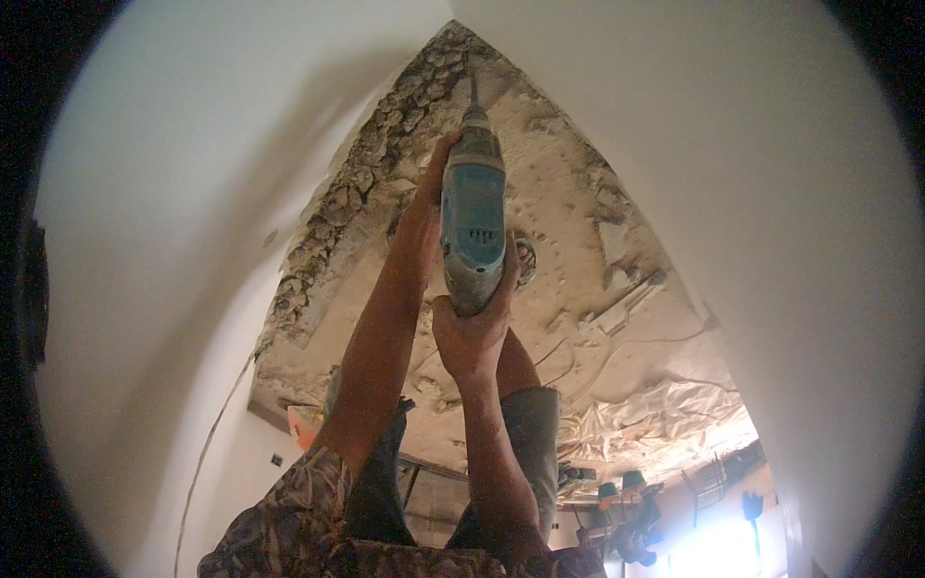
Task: The person uses a demolition hammer to break up concrete at the base of a wall and on the floor. They then use a trowel to scrape and clear the loosened concrete debris from the wall base.
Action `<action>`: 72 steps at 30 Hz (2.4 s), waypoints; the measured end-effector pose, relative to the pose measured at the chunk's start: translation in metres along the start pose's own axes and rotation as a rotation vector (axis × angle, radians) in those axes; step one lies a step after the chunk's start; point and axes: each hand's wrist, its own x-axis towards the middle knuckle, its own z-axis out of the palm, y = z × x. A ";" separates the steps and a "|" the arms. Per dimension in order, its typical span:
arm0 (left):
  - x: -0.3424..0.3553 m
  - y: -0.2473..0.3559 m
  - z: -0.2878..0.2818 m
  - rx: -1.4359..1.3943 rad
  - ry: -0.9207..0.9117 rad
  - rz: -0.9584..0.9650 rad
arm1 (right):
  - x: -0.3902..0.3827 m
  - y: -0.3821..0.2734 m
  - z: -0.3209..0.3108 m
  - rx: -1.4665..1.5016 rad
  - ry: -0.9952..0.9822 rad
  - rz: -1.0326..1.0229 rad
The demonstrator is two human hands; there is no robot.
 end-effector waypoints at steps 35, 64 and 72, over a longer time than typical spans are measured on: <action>0.026 -0.021 -0.009 -0.132 -0.041 0.031 | 0.006 0.004 -0.006 0.028 -0.010 -0.096; 0.059 0.032 0.007 0.090 0.074 -0.082 | 0.078 0.039 0.027 0.390 -0.057 0.060; -0.032 -0.014 -0.032 0.211 0.342 0.036 | -0.027 0.119 -0.009 0.670 -0.201 0.230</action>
